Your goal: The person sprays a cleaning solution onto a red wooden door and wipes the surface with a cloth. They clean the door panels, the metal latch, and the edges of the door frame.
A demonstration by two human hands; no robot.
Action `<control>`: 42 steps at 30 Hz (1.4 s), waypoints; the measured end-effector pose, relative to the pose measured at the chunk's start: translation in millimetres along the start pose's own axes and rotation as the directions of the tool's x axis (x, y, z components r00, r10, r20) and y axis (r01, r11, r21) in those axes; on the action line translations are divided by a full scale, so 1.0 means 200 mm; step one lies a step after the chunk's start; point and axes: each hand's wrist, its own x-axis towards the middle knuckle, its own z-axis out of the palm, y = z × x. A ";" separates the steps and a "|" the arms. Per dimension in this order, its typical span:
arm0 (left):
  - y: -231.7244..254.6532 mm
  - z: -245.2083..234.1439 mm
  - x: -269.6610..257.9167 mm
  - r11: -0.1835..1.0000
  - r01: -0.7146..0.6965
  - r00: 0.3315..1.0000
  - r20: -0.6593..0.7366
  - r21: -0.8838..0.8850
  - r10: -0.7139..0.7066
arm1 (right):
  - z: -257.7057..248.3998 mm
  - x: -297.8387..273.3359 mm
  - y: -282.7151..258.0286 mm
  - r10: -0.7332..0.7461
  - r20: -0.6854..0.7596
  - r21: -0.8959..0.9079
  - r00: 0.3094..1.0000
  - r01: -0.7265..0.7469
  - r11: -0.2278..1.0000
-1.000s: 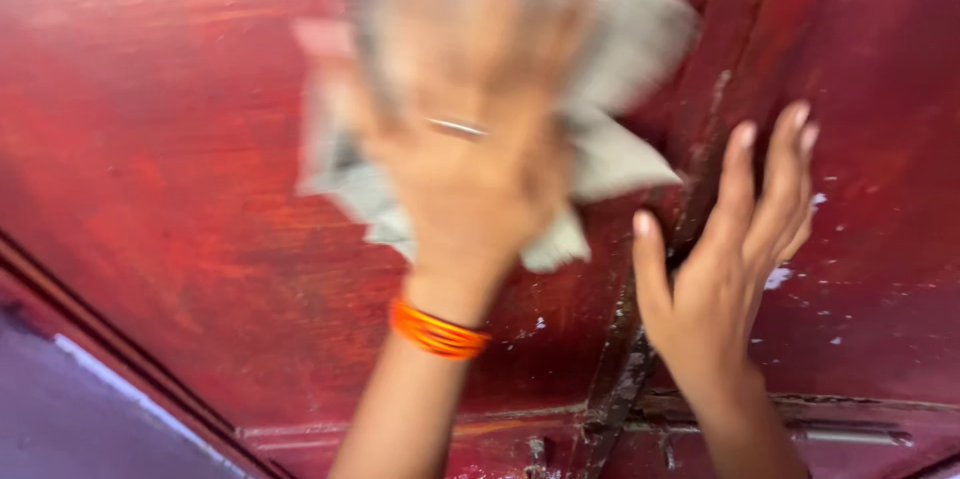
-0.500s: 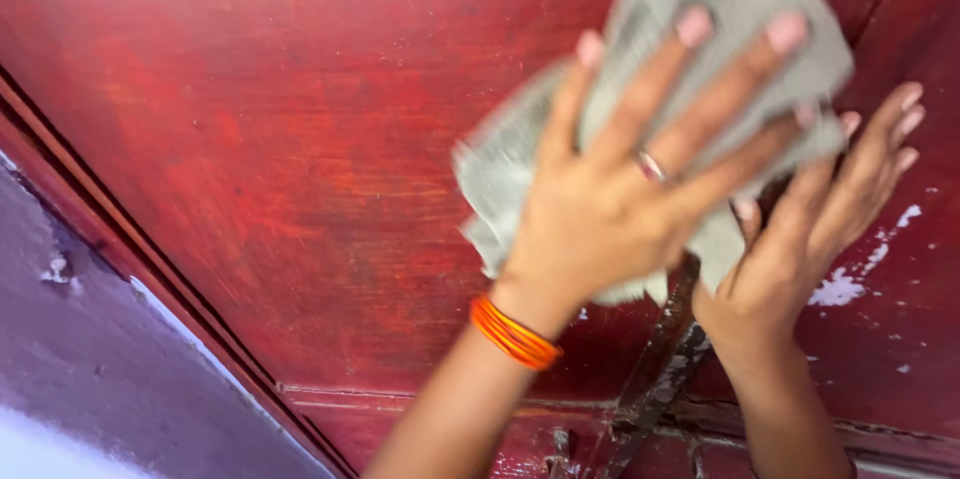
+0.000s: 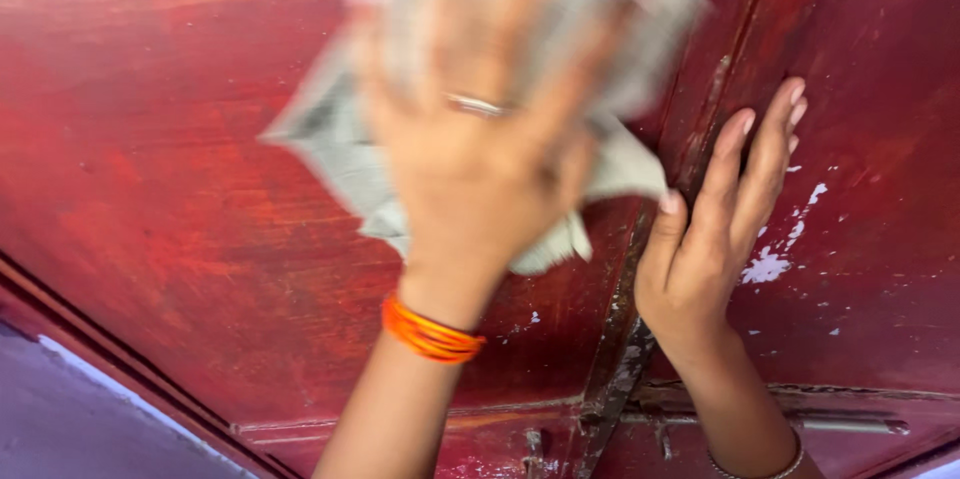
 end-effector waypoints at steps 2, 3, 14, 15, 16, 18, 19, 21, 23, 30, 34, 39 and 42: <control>0.00 -0.02 -0.03 0.970 0.239 0.967 -0.104 0.036 -0.234 | 0.00 0.00 0.00 0.000 -0.001 -0.012 1.000 0.000 1.000; 0.02 0.01 -0.05 0.985 0.166 0.983 -0.081 0.039 -0.162 | 0.00 0.00 -0.01 0.004 -0.005 -0.013 1.000 -0.004 1.000; -0.19 0.01 -0.21 0.974 0.191 0.977 -0.119 0.125 -0.176 | 0.00 -0.03 -0.03 0.003 0.006 -0.043 1.000 -0.003 0.999; -0.17 0.02 -0.21 0.962 0.246 0.962 -0.150 0.123 -0.227 | 0.00 -0.03 -0.03 0.005 0.003 -0.042 1.000 -0.005 0.999; -0.14 0.04 -0.23 0.945 0.303 0.943 -0.178 0.120 -0.280 | 0.00 -0.04 -0.04 0.007 0.003 -0.039 1.000 -0.007 0.999; 0.01 0.11 -0.31 0.977 0.190 0.980 -0.081 0.100 -0.183 | -0.01 -0.05 -0.05 0.025 0.009 -0.028 1.000 -0.025 0.999; 0.07 0.15 -0.34 0.998 0.039 0.999 -0.021 0.052 -0.038 | -0.01 -0.05 -0.06 0.035 0.015 -0.017 0.999 -0.035 0.999; 0.11 0.17 -0.38 0.993 -0.118 0.991 0.064 -0.011 0.118 | -0.02 -0.06 -0.05 0.043 0.035 0.004 0.998 -0.043 0.999; 0.07 0.17 -0.36 0.990 -0.142 0.983 0.116 -0.021 0.144 | -0.02 -0.06 -0.04 0.019 0.040 -0.010 0.999 -0.018 1.000; -0.31 -0.12 -0.31 0.847 0.503 0.854 -0.249 0.171 -0.457 | 0.00 -0.05 -0.02 -0.005 0.017 -0.021 1.000 0.006 1.000; -0.13 0.11 -0.47 0.873 0.450 0.881 -0.255 0.187 -0.400 | -0.01 -0.04 -0.05 -0.014 0.006 -0.003 1.000 0.014 1.000; -0.01 0.15 -0.59 0.962 0.185 0.982 -0.069 0.200 -0.175 | -0.01 -0.11 -0.03 -0.010 0.018 0.002 1.000 0.010 1.000; -0.19 0.04 -0.53 0.853 0.492 0.857 -0.271 0.175 -0.438 | 0.00 -0.18 -0.02 -0.009 0.029 -0.031 1.000 0.010 0.999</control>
